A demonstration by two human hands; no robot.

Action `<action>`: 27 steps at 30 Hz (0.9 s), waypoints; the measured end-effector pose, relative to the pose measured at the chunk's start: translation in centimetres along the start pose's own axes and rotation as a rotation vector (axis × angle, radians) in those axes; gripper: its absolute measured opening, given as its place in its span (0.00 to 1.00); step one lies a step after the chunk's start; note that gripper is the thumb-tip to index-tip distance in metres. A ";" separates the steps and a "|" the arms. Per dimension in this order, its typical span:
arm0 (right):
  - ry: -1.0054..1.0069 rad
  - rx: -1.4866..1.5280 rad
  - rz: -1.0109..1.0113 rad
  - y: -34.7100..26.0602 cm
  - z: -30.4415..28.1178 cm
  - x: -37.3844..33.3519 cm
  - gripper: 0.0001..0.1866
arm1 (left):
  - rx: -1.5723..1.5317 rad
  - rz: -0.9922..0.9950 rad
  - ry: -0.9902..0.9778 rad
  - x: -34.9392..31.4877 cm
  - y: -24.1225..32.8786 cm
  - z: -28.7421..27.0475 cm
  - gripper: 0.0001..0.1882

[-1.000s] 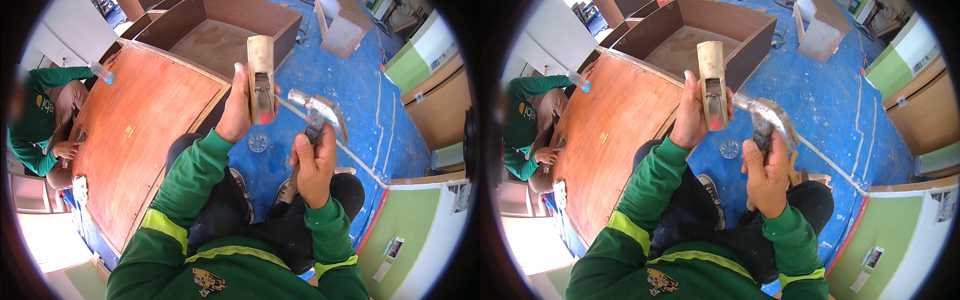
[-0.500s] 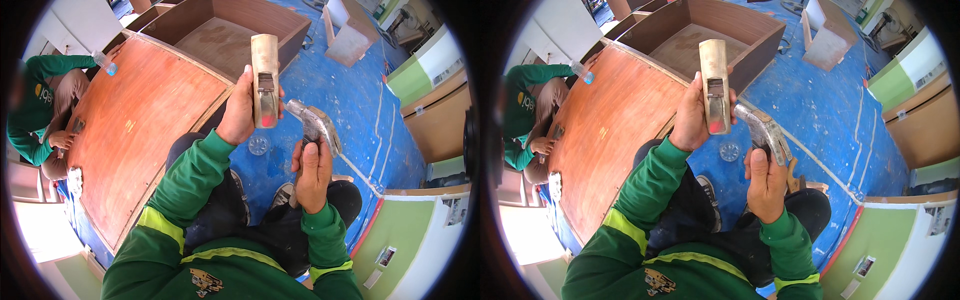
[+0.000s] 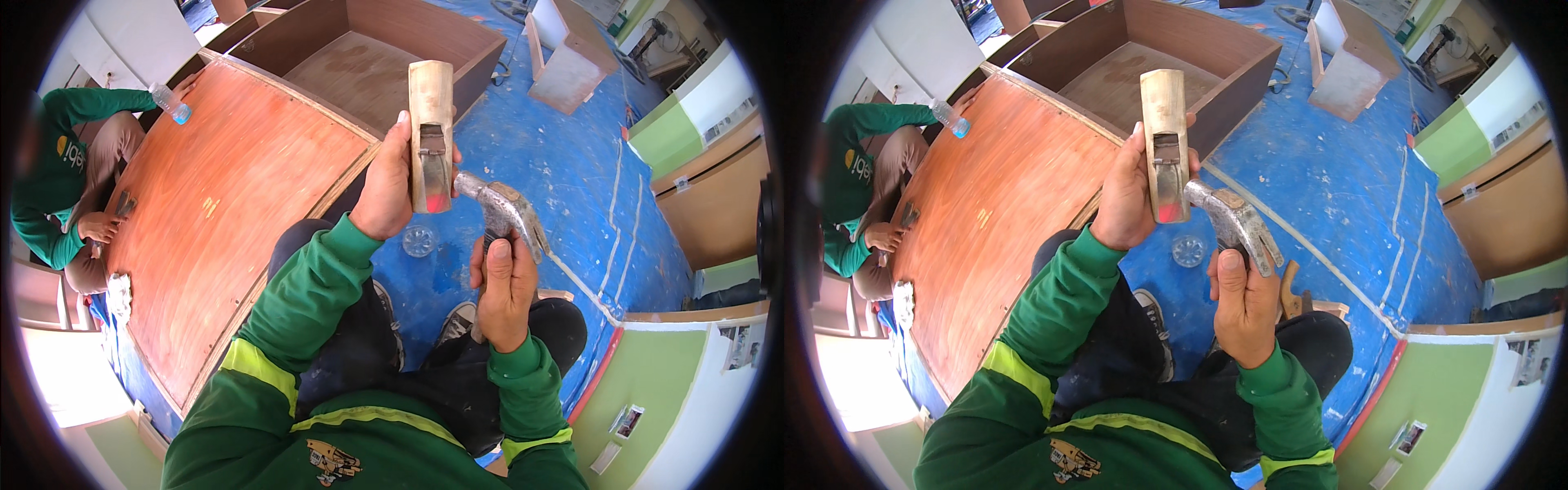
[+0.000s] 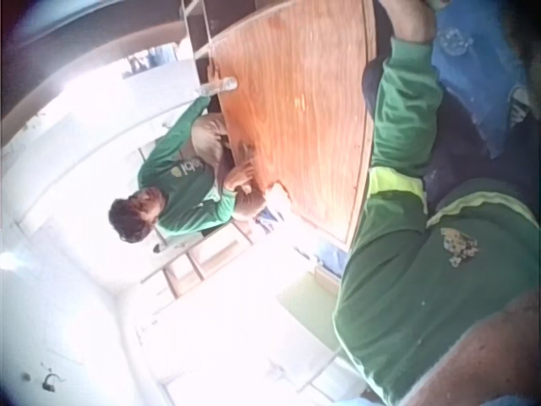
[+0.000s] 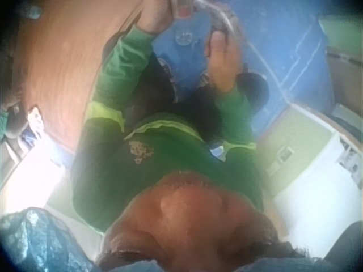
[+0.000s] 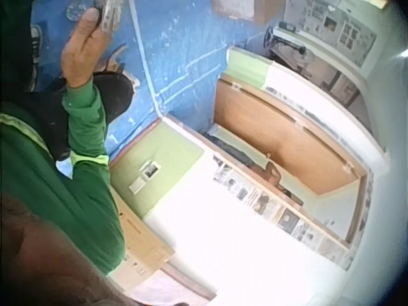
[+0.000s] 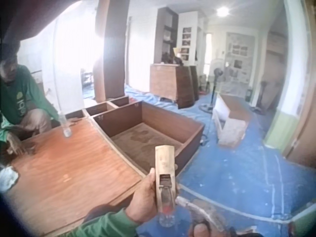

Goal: The person sits on the floor and uses a hammer to tap a small white wooden block, repeatedly adjusting its position. They then use a sanding block to smooth the edges of the wood. Another person in the background is sanding a large wooden panel.

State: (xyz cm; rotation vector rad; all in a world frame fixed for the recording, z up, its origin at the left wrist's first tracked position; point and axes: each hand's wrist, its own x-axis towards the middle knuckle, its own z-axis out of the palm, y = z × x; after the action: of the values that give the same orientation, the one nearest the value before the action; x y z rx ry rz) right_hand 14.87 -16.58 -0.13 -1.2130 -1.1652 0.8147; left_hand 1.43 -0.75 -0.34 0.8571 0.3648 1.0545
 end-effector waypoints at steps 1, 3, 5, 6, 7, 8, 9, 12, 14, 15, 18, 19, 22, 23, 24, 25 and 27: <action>-0.004 0.038 0.005 -0.1 0.0 0.0 0.20 | 0.004 0.004 -0.011 0.1 0.0 -0.1 0.36; -0.011 0.115 0.016 -0.3 -0.2 0.1 0.16 | 0.011 0.009 -0.034 0.2 -0.3 -0.4 0.36; -0.009 0.137 0.059 -0.7 0.0 0.2 0.16 | 0.003 0.007 -0.034 0.2 -0.4 -0.4 0.36; -0.004 0.146 0.082 -0.8 0.0 0.2 0.16 | -0.002 0.003 -0.036 0.2 -0.4 -0.3 0.36; -0.003 0.133 0.084 -0.8 0.0 0.1 0.17 | -0.006 -0.001 -0.038 0.2 -0.5 -0.2 0.36; -0.001 0.120 0.086 -0.8 0.1 0.1 0.17 | -0.010 -0.005 -0.039 0.1 -0.5 -0.2 0.36; 0.000 0.106 0.086 -0.9 0.1 0.1 0.18 | -0.014 -0.007 -0.041 0.1 -0.4 -0.1 0.36; -0.001 0.119 0.069 -0.3 -0.1 0.1 0.20 | -0.042 -0.007 -0.064 0.0 -0.3 -0.1 0.36; -0.052 0.082 0.070 0.0 -0.5 0.0 0.19 | -0.035 0.010 -0.069 0.0 -0.3 0.0 0.36; -0.077 0.062 0.071 0.1 -0.6 -0.1 0.23 | -0.025 0.001 -0.074 -0.1 -0.3 0.0 0.37; -0.072 0.046 0.074 0.1 -0.7 -0.2 0.22 | 0.001 -0.020 -0.083 -0.1 -0.1 0.2 0.37; -0.071 0.034 0.067 0.1 -0.7 -0.2 0.22 | 0.007 -0.023 -0.084 -0.2 -0.1 0.2 0.37; -0.067 0.012 0.043 -0.2 -0.7 -0.1 0.22 | -0.004 -0.037 -0.086 -0.3 0.2 0.6 0.37; -0.065 0.015 0.031 -0.3 -0.5 0.0 0.22 | -0.012 -0.042 -0.087 -0.4 0.2 0.7 0.37; -0.065 0.018 0.018 -0.3 -0.4 0.0 0.21 | -0.017 -0.042 -0.086 -0.3 0.2 0.6 0.37; -0.066 0.023 0.015 -0.2 -0.4 0.0 0.21 | -0.023 -0.043 -0.086 -0.3 0.1 0.4 0.36; -0.068 0.033 0.009 0.0 -0.5 0.0 0.21 | -0.036 -0.046 -0.092 -0.3 0.1 0.2 0.36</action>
State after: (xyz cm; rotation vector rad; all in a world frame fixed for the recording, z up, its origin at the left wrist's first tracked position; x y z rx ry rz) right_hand 15.34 -16.71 -0.09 -1.1719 -1.1977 0.8841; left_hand 1.42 -1.08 -0.18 0.8576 0.2864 0.9728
